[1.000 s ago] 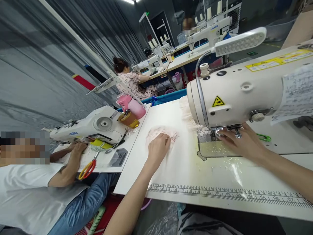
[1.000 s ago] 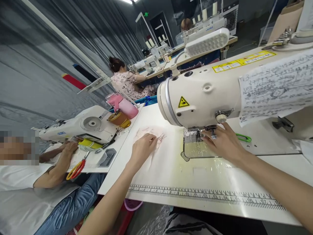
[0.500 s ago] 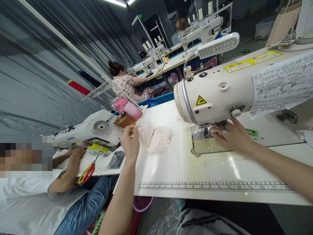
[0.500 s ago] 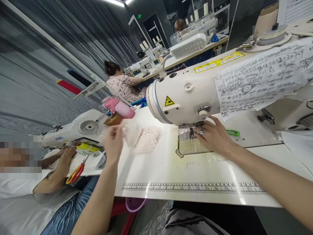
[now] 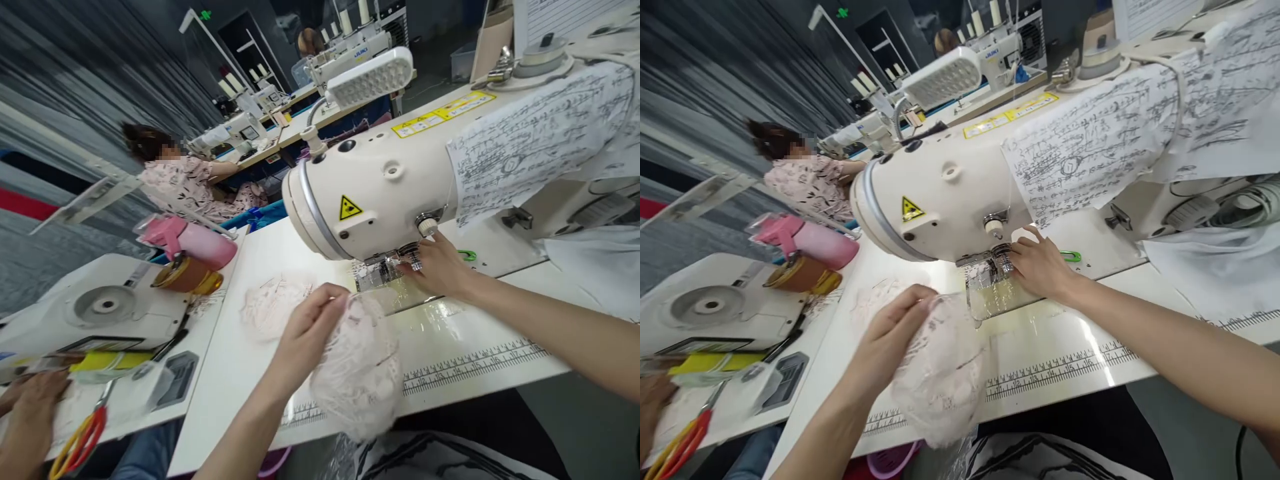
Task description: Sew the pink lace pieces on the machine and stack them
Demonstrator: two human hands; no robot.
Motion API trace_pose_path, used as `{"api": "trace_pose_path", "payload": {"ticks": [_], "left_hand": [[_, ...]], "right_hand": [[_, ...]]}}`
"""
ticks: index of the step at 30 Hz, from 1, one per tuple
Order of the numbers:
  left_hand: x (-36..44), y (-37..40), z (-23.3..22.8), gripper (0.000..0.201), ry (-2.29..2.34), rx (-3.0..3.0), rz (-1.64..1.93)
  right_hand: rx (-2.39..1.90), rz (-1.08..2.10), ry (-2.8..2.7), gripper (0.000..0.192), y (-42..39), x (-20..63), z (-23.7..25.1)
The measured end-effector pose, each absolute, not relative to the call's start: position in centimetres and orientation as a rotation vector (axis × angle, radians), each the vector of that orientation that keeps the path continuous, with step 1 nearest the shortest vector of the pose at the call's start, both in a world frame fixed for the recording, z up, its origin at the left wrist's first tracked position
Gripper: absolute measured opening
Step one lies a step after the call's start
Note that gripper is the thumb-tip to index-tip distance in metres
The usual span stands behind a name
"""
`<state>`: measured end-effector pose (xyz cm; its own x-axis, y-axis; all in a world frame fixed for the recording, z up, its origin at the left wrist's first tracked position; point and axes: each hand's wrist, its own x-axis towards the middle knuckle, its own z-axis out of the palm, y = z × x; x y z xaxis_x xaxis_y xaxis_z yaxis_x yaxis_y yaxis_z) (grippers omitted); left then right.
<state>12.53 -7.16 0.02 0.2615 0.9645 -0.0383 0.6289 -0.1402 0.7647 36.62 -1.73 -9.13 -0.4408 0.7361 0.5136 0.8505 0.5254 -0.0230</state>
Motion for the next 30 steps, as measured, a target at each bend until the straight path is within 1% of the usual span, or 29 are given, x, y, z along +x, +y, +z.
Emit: {"api": "trace_pose_path", "payload": {"ticks": [2,3,6,7,10,12,15,19,21,24,27,30], "left_hand": [[13.9,-5.7,-1.7,0.029,1.404,1.996,0.462],[14.3,-5.1,-2.5,0.028,1.454,2.099,0.387],[14.6,-4.5,-4.1,0.025,1.581,2.549,0.36],[14.6,-4.7,-4.5,0.024,1.525,2.711,0.4],[14.8,-5.7,-5.6,0.025,1.157,3.039,0.465],[15.2,-6.2,-6.5,0.032,1.03,3.142,0.459],[15.5,-6.1,-7.7,0.043,1.042,3.196,0.471],[15.2,-5.5,-8.6,0.048,1.084,3.163,0.499],[15.0,-5.2,-8.7,0.049,1.101,3.137,0.517],[14.9,-4.9,-8.8,0.05,1.132,3.108,0.538],[15.0,-4.6,-8.9,0.049,1.168,3.078,0.534],[15.1,-4.4,-8.9,0.047,1.189,3.063,0.536]], "right_hand": [[-1.333,-0.301,-2.269,0.028,-1.6,36.6,-9.1],[-1.339,-0.285,-2.242,0.027,-1.5,36.6,-9.1],[-1.3,-0.248,-2.179,0.028,-1.5,36.6,-9.1],[-1.268,-0.249,-2.173,0.027,-1.6,36.5,-9.1],[-1.13,-0.306,-2.158,0.026,-2.0,36.3,-8.9],[-1.037,-0.362,-2.168,0.025,-2.4,36.0,-8.8],[-1.002,-0.457,-2.223,0.026,-2.8,35.6,-8.7],[-1.079,-0.548,-2.328,0.024,-3.0,35.5,-9.4],[-1.125,-0.554,-2.385,0.027,-3.1,35.7,-9.7],[-1.264,-0.426,-2.447,0.029,-3.3,35.8,-9.5],[-1.432,-0.154,-2.409,0.029,-3.4,35.6,-8.7],[-1.298,0.001,-2.386,0.034,-3.2,35.5,-8.1]]}}
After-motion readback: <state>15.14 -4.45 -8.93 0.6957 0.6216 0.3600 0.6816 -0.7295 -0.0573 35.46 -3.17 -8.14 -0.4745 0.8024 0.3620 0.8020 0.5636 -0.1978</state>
